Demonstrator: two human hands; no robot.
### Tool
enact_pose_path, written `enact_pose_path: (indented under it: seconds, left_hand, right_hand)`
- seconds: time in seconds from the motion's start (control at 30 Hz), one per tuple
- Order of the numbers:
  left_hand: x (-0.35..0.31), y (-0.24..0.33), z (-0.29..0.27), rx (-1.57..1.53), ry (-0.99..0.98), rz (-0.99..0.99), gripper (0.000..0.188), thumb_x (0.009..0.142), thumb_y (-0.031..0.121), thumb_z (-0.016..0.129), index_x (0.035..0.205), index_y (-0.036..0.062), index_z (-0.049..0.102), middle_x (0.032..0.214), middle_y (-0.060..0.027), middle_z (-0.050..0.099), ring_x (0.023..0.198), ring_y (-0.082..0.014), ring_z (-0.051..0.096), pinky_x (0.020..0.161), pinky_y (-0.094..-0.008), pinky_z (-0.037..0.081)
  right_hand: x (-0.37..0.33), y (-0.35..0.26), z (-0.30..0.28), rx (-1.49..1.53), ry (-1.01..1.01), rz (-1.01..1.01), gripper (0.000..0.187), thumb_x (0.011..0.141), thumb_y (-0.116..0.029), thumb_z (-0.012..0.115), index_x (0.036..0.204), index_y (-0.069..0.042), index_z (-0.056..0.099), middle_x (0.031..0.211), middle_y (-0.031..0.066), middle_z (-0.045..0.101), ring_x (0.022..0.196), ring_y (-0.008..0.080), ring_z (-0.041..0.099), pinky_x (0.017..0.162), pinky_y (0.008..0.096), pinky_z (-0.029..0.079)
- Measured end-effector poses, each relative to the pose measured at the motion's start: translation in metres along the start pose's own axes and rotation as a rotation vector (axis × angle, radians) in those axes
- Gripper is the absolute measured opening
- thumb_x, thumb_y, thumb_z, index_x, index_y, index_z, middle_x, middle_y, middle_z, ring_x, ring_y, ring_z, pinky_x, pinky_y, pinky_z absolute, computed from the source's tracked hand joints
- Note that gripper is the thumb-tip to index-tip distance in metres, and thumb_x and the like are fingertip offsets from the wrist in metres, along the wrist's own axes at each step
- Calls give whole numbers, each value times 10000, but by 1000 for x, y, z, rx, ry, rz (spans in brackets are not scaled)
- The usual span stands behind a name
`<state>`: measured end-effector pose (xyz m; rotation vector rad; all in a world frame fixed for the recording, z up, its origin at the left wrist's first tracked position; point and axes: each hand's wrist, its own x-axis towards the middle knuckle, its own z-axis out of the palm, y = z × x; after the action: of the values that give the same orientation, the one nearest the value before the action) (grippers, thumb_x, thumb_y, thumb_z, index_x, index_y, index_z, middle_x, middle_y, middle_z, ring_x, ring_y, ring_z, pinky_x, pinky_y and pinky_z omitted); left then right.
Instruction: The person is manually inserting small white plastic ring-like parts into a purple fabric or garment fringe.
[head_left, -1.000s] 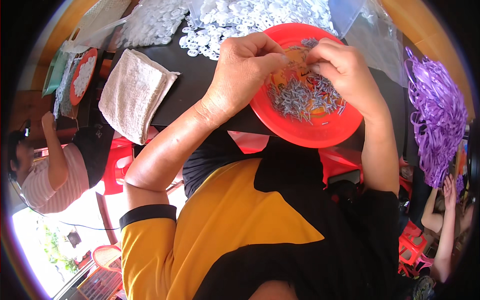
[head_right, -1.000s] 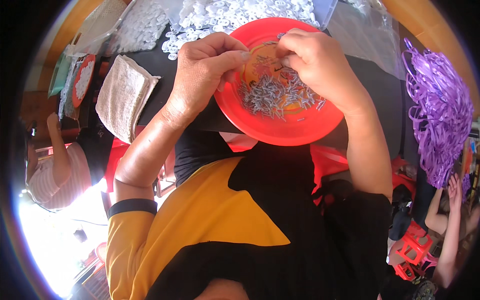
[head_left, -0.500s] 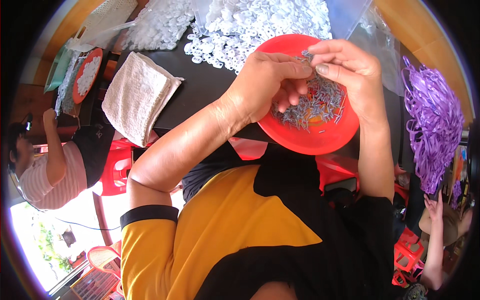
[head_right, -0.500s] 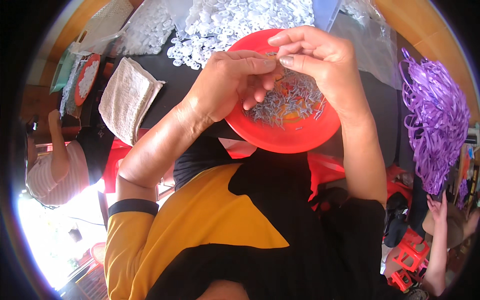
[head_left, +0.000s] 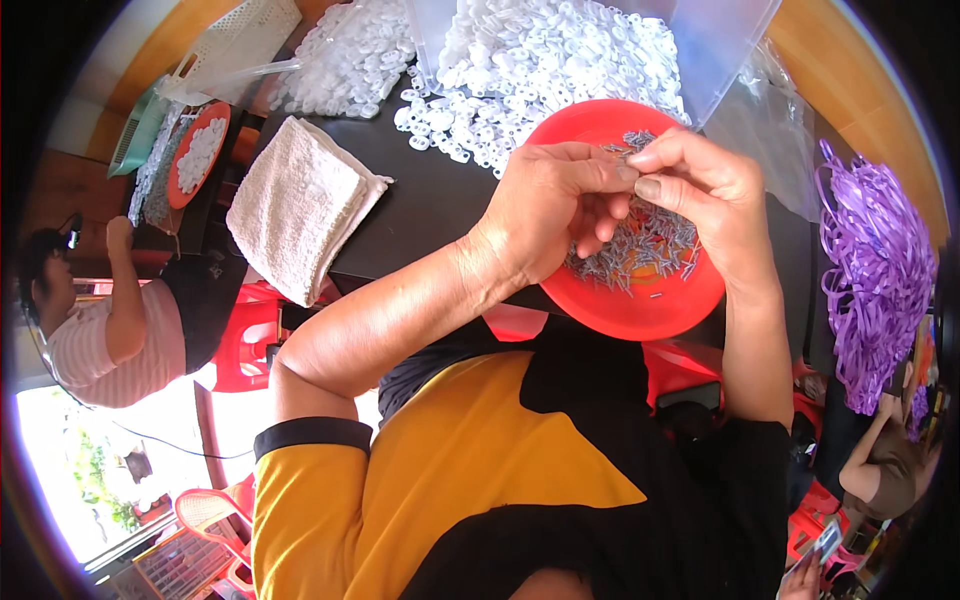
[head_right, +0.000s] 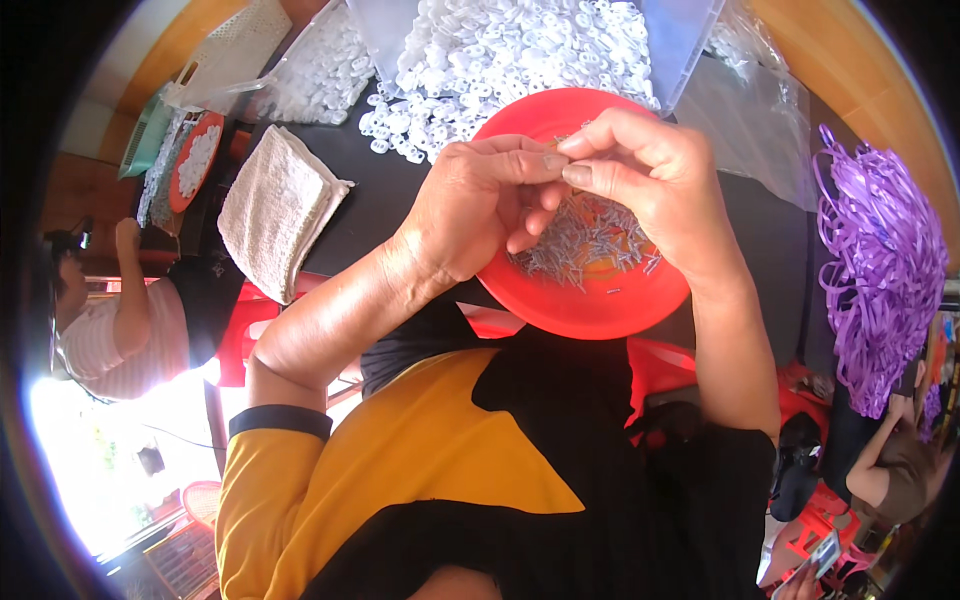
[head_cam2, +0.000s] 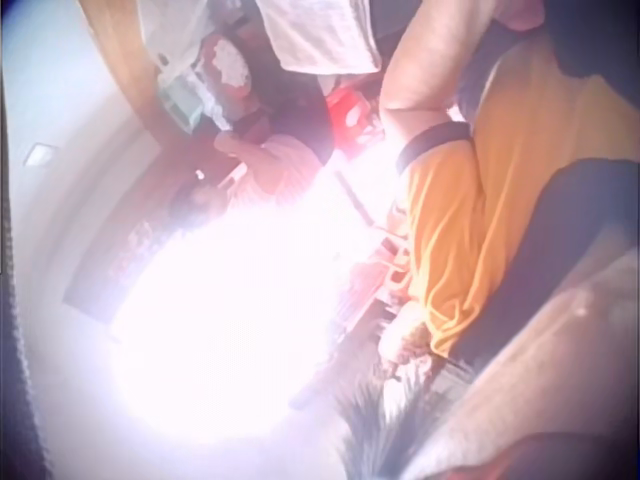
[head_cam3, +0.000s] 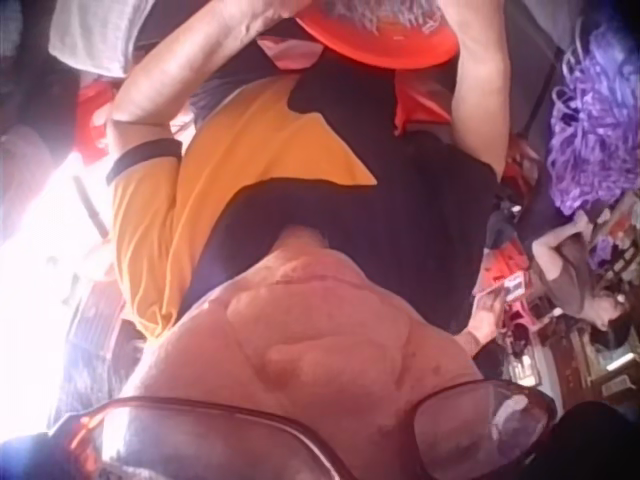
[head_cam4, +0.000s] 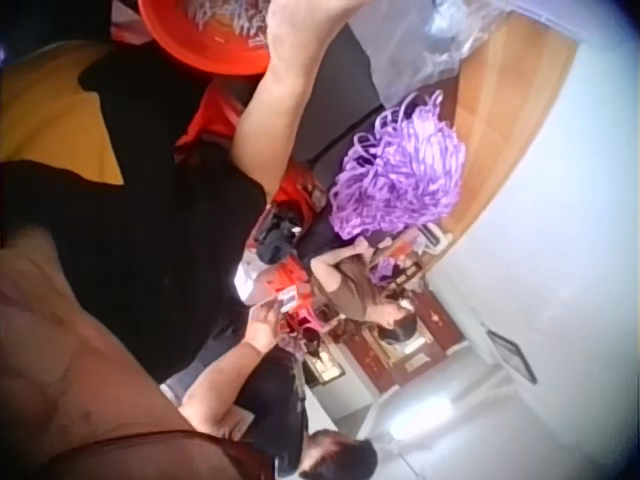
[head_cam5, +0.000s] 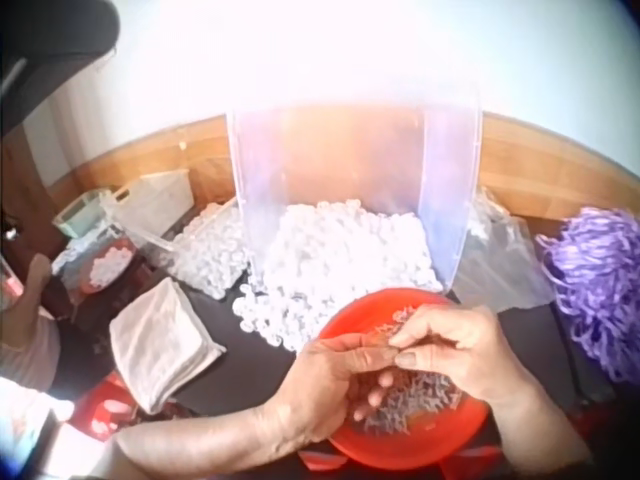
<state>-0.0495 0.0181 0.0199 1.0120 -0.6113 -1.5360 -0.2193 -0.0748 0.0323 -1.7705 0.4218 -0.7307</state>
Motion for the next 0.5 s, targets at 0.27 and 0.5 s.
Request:
enact_pose_path:
  seconds: [0.27, 0.5]
  left_hand:
    - [-1, 26, -8, 391, 59, 83, 204, 905, 149, 630, 916, -51, 667, 721, -86, 634, 578, -125, 573, 468, -252, 413]
    - [79, 59, -75, 1535, 313, 833, 192, 803, 185, 719, 920, 33, 722, 820, -105, 683, 725, -235, 651, 664, -362, 515]
  right_hand:
    - [4, 3, 6, 33, 109, 192, 46, 907, -43, 633, 913, -2, 654, 848, 24, 666, 751, 77, 604, 659, 231, 476]
    - [4, 9, 9, 82, 114, 196, 58, 910, -64, 636, 935, -14, 652, 842, 7, 660, 719, 69, 588, 643, 224, 454]
